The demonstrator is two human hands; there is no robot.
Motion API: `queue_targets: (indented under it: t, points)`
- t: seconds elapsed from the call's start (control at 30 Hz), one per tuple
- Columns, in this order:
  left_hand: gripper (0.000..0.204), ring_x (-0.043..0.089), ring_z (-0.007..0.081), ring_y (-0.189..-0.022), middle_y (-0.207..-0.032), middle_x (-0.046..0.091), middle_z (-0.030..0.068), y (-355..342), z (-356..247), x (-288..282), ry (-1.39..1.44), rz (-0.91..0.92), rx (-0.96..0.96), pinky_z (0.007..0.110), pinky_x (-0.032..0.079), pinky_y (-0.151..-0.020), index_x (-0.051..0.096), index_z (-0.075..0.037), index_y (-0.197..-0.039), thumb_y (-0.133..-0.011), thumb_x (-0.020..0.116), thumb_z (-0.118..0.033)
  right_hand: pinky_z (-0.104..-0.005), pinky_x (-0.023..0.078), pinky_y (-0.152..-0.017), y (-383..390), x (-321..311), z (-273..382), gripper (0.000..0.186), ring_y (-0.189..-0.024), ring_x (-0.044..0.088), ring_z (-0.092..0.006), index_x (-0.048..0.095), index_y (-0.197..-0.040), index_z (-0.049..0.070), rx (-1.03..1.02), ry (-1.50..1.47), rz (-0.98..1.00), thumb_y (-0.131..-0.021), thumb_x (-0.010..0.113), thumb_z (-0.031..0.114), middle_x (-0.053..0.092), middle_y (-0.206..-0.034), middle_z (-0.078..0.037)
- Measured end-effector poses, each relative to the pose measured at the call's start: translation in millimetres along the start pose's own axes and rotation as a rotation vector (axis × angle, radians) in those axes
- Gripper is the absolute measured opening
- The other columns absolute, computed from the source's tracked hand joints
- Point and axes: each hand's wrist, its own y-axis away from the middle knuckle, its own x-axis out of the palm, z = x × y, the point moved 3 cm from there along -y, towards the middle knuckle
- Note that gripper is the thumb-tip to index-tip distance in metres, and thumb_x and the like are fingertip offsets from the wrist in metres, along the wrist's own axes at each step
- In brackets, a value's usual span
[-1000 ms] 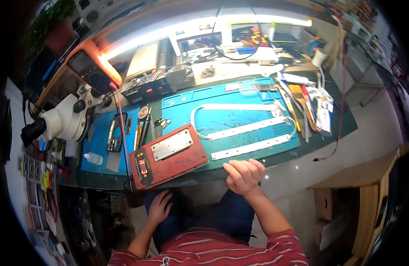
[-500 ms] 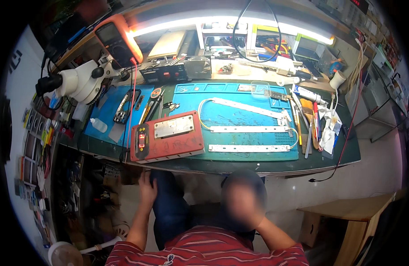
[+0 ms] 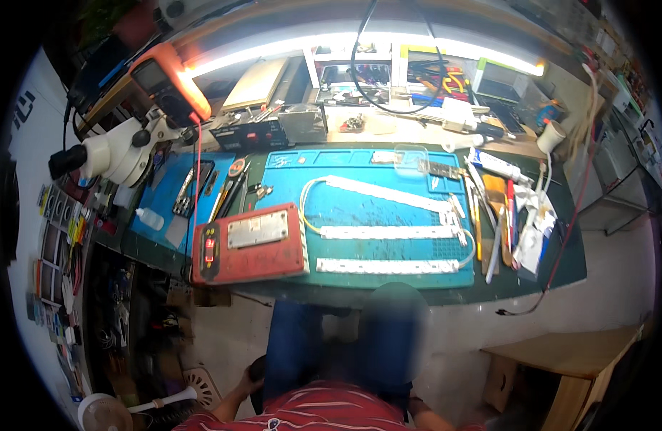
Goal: The person sits at a workbench and uses a hot air gun to heat a red electronic device. They then use tweezers to handle small components and a flexible LED strip, placing them onto the device.
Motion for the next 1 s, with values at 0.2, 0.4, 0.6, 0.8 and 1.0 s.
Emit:
queue_targets:
  t: [0.2, 0.4, 0.6, 0.8, 1.0]
  points:
    - [0.055, 0.07, 0.0219, -0.101, -0.106, 0.074, 0.0109, 9, -18, 19, 0.325, 0.16, 0.006, 0.04, 0.057, -0.093, 0.067, 0.002, -0.118, -0.075, 0.091, -0.021, -0.0425, 0.054, -0.096, 43, 29, 70, 0.039, -0.11, 0.066, -0.0256, 0.063, -0.132, -0.005, 0.347, 0.156, -0.095, -0.104, 0.06, 0.023, 0.071, -0.124, -0.015]
    - [0.069, 0.071, 0.0359, -0.108, -0.115, 0.072, 0.022, -50, -30, 19, -0.195, -0.076, 0.094, 0.047, 0.055, -0.095, 0.054, 0.005, -0.125, -0.077, 0.088, -0.032, -0.0413, 0.055, -0.094, 7, 51, 99, 0.036, -0.106, 0.067, -0.0247, 0.064, -0.131, -0.004, 0.256, 0.173, -0.1, -0.104, 0.06, 0.02, 0.072, -0.121, -0.014]
    - [0.088, 0.065, 0.0423, -0.118, -0.124, 0.066, 0.0287, -100, -25, 17, -0.242, 0.073, 0.114, 0.046, 0.052, -0.101, 0.045, 0.008, -0.136, -0.076, 0.089, -0.039, -0.0402, 0.056, -0.092, -65, 47, 94, 0.034, -0.103, 0.068, -0.0238, 0.065, -0.129, -0.003, 0.061, 0.186, -0.213, -0.104, 0.06, 0.018, 0.073, -0.117, -0.013]
    - [0.062, 0.057, 0.0421, -0.128, -0.134, 0.06, 0.028, -67, -143, 29, -0.023, -0.373, 0.732, 0.044, 0.047, -0.108, 0.046, 0.005, -0.145, -0.092, 0.073, -0.011, -0.039, 0.056, -0.09, -63, -10, 127, 0.031, -0.1, 0.069, -0.0229, 0.066, -0.128, -0.002, -0.364, 0.075, -0.526, -0.103, 0.061, 0.016, 0.074, -0.114, -0.012]
    - [0.044, 0.062, 0.0386, -0.118, -0.128, 0.065, 0.017, 98, -381, -77, -0.218, -0.771, 1.557, 0.052, 0.047, -0.109, 0.058, 0.001, -0.134, -0.092, 0.07, -0.003, -0.0323, 0.055, -0.076, 52, 107, 348, 0.018, -0.083, 0.069, -0.0215, 0.067, -0.115, -0.001, -0.956, 0.511, -0.862, -0.104, 0.052, 0.0, 0.07, -0.093, -0.014]
